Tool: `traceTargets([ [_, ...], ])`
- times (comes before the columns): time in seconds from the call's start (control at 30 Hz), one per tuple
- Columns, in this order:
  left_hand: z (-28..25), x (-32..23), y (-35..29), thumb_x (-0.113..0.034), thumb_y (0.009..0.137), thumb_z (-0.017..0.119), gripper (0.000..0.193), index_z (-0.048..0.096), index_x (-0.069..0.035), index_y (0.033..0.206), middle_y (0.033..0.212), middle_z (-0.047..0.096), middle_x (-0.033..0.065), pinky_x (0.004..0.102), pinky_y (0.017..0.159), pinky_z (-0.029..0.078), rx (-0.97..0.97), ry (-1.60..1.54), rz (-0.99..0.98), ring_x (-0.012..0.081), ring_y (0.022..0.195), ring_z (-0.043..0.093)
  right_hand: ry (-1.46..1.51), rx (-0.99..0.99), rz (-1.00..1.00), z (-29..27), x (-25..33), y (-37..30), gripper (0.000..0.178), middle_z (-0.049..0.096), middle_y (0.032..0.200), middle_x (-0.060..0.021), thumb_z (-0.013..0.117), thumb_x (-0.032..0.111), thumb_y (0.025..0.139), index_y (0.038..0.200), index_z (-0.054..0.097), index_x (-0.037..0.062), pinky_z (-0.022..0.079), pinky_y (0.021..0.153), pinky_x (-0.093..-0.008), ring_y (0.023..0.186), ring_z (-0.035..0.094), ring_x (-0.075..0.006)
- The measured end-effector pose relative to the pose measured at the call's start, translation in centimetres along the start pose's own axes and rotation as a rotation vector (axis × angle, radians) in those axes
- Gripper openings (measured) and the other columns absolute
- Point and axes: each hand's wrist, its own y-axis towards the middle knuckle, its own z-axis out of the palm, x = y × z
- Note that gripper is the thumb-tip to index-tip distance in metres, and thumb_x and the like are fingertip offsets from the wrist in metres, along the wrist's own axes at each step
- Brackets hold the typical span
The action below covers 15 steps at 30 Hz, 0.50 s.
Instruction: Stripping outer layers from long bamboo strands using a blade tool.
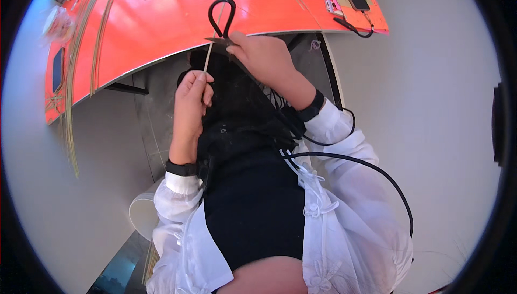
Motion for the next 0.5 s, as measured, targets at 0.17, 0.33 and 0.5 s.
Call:
traceTargets([
  [0.17,0.0,1.3,-0.8,-0.024,0.104,0.049,0.02,0.059,-0.009,0.096,0.06,0.038,-0.0074,0.022,0.05,0.029,-0.053,-0.022,0.029,0.0045,0.052,0.033,0.001,0.114,-0.073,0.4,2.0,-2.3,0.022,0.065,0.073,-0.0112,0.06,0.035,0.094,0.096,0.057,0.0132,0.048,0.059,-0.0464,0.07,0.066,-0.0342],
  [0.33,0.4,2.1,-1.1,-0.023,0.104,0.049,0.02,0.057,-0.008,0.095,0.062,0.04,-0.0072,0.0217,0.048,0.026,-0.035,-0.036,0.06,0.0032,0.053,0.033,-0.067,0.07,-0.014,-0.7,0.7,-1.2,0.022,0.065,0.07,-0.0124,0.059,0.035,0.094,0.097,0.055,0.0129,0.049,0.056,-0.0489,0.068,0.066,-0.035],
  [0.5,0.4,2.3,-1.1,-0.019,0.103,0.05,0.017,0.057,-0.007,0.093,0.064,0.042,-0.0071,0.0214,0.051,0.027,-0.097,0.037,0.111,0.0029,0.056,0.036,-0.024,0.076,-0.18,-0.1,1.8,-2.4,0.023,0.064,0.07,-0.0132,0.061,0.033,0.093,0.094,0.055,0.0113,0.048,0.055,-0.0487,0.067,0.065,-0.0357],
])
